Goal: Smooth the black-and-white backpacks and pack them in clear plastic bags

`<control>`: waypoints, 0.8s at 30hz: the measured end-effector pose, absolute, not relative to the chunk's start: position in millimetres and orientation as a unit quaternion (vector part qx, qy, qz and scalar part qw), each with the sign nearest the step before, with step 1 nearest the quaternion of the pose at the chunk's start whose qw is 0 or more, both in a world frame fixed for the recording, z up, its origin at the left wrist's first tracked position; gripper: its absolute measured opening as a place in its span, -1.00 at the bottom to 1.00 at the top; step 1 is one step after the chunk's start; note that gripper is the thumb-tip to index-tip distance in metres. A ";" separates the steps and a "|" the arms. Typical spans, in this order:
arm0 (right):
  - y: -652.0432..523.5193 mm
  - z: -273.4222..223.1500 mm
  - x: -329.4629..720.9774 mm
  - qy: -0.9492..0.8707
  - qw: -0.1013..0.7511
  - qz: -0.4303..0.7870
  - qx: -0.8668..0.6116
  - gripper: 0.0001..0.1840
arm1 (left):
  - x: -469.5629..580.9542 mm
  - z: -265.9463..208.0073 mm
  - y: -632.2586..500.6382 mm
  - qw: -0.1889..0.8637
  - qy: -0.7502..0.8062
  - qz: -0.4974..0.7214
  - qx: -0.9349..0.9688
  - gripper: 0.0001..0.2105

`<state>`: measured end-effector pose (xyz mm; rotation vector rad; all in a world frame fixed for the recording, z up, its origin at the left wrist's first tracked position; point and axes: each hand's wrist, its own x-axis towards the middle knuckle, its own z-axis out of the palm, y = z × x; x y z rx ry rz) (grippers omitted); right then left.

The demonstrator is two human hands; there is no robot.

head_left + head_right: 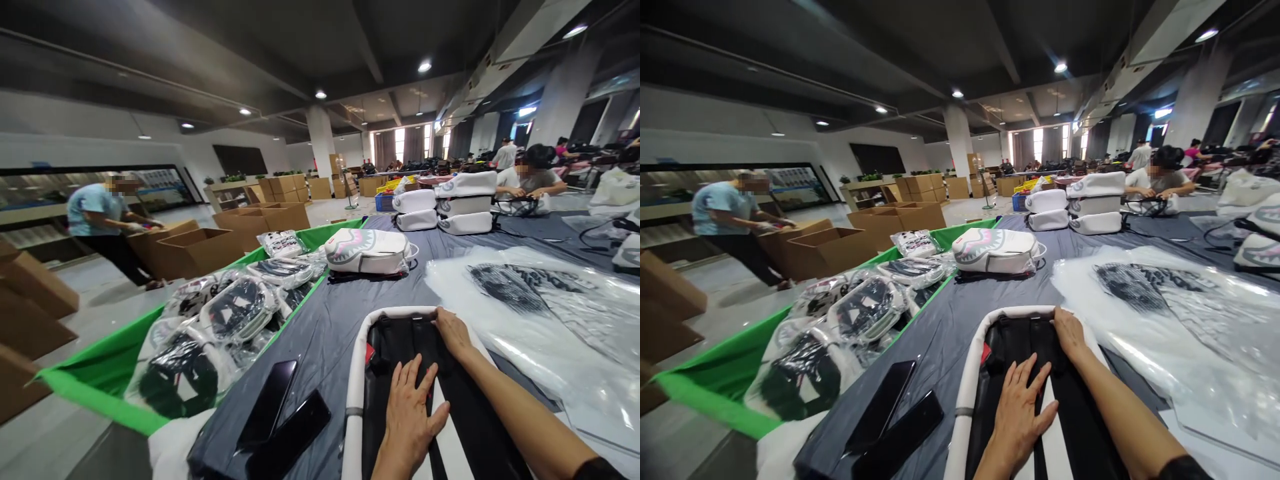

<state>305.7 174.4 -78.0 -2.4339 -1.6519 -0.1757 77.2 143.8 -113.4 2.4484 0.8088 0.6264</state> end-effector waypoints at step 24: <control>176.7 -78.5 322.3 -0.592 0.116 -0.007 -0.797 -0.59 | 76.5 -109.5 145.7 0.219 0.293 0.201 0.909 -0.36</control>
